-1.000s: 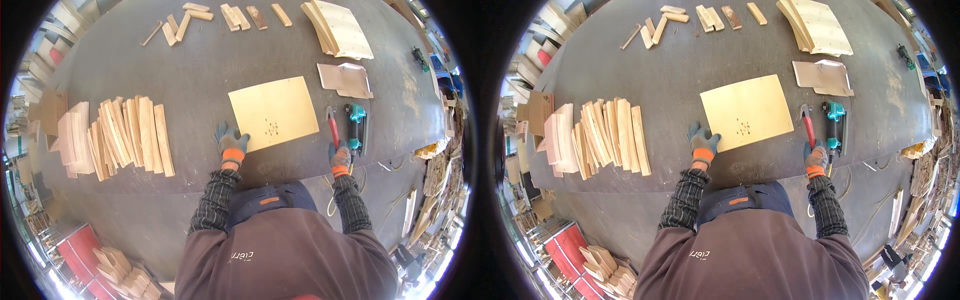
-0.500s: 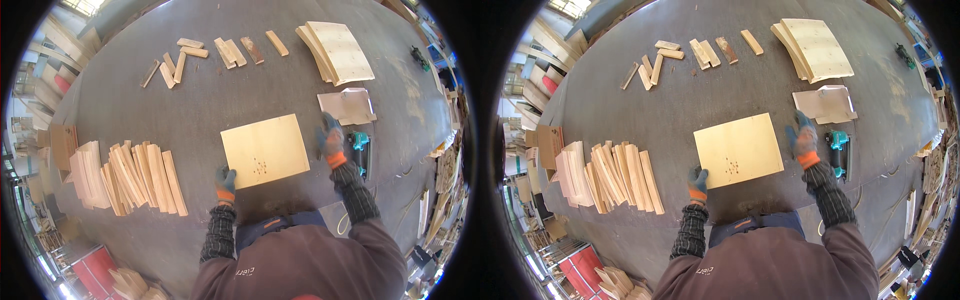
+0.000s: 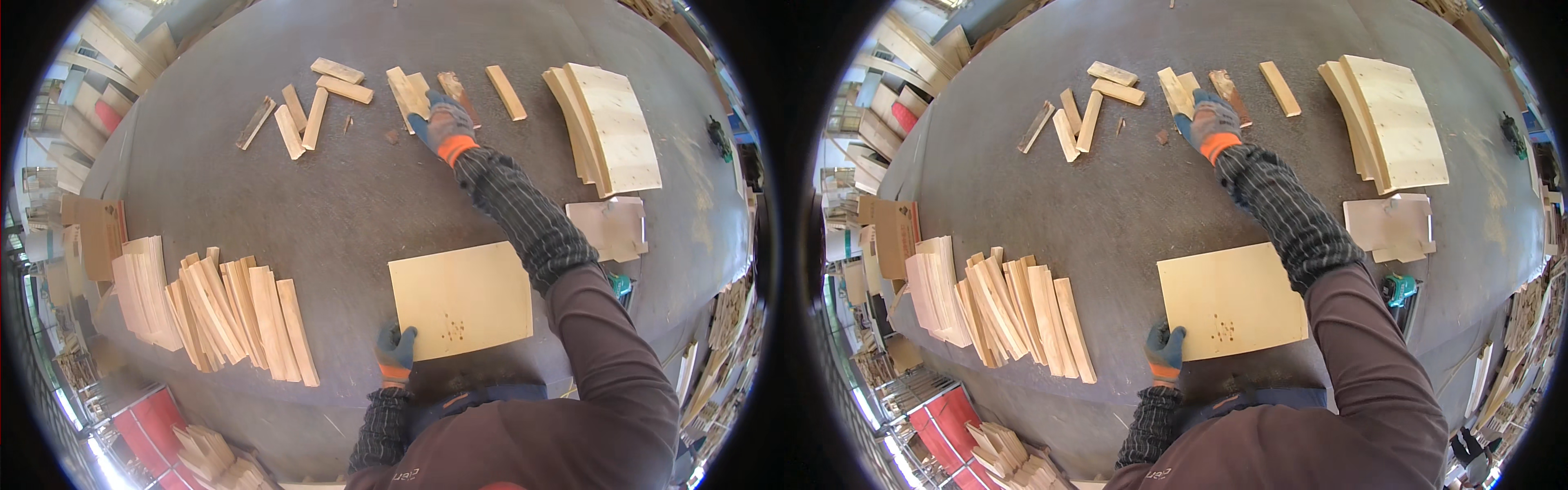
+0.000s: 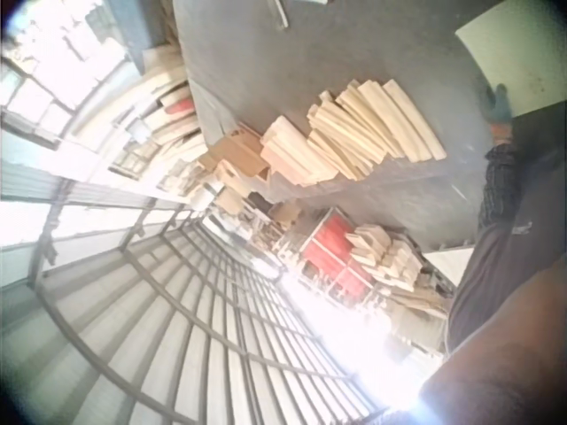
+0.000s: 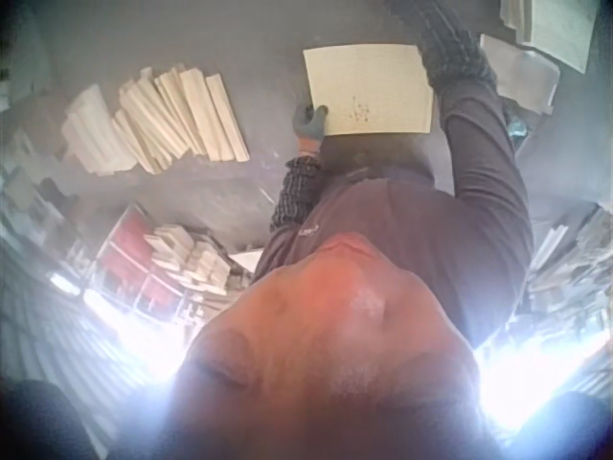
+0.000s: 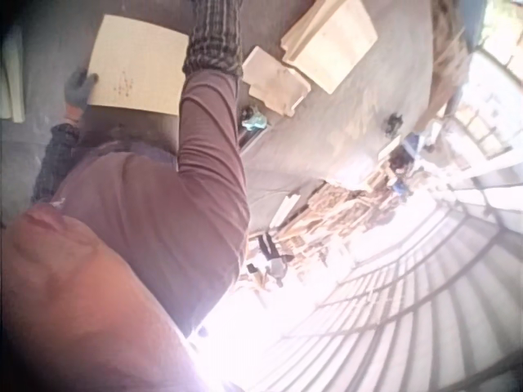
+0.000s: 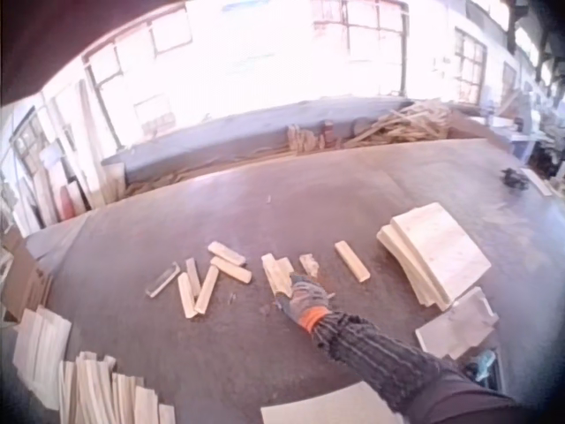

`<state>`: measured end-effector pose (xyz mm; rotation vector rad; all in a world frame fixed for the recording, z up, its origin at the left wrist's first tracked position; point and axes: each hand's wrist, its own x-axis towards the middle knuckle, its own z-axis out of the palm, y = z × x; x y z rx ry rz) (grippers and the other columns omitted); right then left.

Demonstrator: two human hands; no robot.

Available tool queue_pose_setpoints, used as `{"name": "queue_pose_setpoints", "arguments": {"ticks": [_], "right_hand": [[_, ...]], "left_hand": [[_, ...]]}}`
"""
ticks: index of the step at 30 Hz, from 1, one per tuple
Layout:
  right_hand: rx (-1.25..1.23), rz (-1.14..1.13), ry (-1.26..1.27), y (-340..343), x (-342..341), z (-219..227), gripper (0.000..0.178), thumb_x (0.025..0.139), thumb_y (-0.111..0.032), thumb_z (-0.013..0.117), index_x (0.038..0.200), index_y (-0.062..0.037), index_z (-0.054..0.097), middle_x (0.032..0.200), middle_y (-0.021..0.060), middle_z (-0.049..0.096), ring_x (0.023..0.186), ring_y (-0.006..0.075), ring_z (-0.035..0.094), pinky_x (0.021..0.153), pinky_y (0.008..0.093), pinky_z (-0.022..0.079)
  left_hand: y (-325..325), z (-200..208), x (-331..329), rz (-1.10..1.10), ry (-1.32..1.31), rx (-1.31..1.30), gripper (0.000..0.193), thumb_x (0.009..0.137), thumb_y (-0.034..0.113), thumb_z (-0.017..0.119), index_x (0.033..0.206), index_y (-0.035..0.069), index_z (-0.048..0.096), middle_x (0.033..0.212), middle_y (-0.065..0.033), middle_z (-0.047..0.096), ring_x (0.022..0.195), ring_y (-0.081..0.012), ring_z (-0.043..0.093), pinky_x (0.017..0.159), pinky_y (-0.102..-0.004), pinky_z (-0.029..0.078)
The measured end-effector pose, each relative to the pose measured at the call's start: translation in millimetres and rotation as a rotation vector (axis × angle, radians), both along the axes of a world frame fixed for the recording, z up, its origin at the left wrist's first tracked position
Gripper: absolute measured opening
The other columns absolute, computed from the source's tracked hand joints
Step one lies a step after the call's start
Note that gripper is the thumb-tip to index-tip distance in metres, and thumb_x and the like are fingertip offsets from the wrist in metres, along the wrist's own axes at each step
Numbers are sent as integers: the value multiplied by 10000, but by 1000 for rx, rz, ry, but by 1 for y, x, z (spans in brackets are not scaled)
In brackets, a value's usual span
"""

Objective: Assembling wooden panels and thin strips using a pneumatic nail gun and a hammer.

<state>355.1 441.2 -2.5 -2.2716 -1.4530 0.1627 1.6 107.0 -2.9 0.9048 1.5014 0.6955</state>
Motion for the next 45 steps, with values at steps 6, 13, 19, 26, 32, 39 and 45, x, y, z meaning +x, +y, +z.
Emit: {"name": "queue_pose_setpoints", "arguments": {"ticks": [6, 13, 19, 26, 32, 39, 45], "right_hand": [[-341, 0, 117, 29, -7, 12, 701, 922, -479, 725, 1467, -54, 609, 1354, 212, 694, 1275, 364, 657, 1107, 465, 496], [35, 18, 1637, -129, -25, 52, 459, 1083, -278, 583, 1393, 59, 609, 1167, 140, 704, 994, 214, 704, 904, 330, 601], [-16, 361, 2014, -278, -70, 111, 533, 1087, -312, 550, 1465, 63, 532, 1220, 162, 676, 1054, 224, 676, 882, 330, 595], [-108, 180, 1883, -406, -116, 156, 660, 986, -315, 501, 1518, 75, 469, 1242, 193, 685, 1011, 232, 684, 829, 339, 574], [-46, 144, 1730, -462, -162, 171, 543, 1000, -136, 403, 1483, 86, 513, 1148, 166, 729, 893, 177, 695, 818, 328, 600], [-34, 359, 1138, -481, -174, 197, 495, 1042, -202, 573, 1451, 77, 559, 1138, 164, 738, 921, 188, 690, 877, 319, 585], [-86, 511, 659, -508, -160, 191, 671, 922, -260, 798, 1506, -29, 563, 1249, 184, 693, 1090, 284, 688, 979, 376, 561]], "left_hand": [[3, 7, -2, -22, 10, 0, 299, 946, -5, 706, 1242, -44, 688, 1091, -105, 778, 951, -137, 724, 846, -280, 570], [-2, 1, -13, -49, -71, -84, 338, 973, 32, 679, 1299, -51, 660, 1149, -122, 768, 1007, -175, 726, 886, -313, 574], [7, 0, -31, -165, -218, -87, 386, 978, 94, 693, 1324, -71, 645, 1202, -148, 750, 1038, -200, 712, 937, -341, 570], [-10, 102, -4, -329, -493, 118, 629, 1001, 202, 672, 1538, -51, 464, 1452, -177, 608, 1292, -230, 601, 1062, -370, 508], [-51, 145, 6, -280, -703, 121, 657, 1028, 181, 611, 1593, -42, 360, 1527, -179, 514, 1362, -259, 544, 1139, -399, 458], [-69, 152, 15, -306, -514, 181, 548, 1018, 221, 556, 1471, -69, 448, 1335, -172, 589, 1159, -215, 619, 1000, -348, 539], [-79, 134, 13, -20, -605, -13, 494, 973, 208, 565, 1375, -75, 515, 1209, -170, 630, 1027, -231, 668, 884, -350, 599]]}}
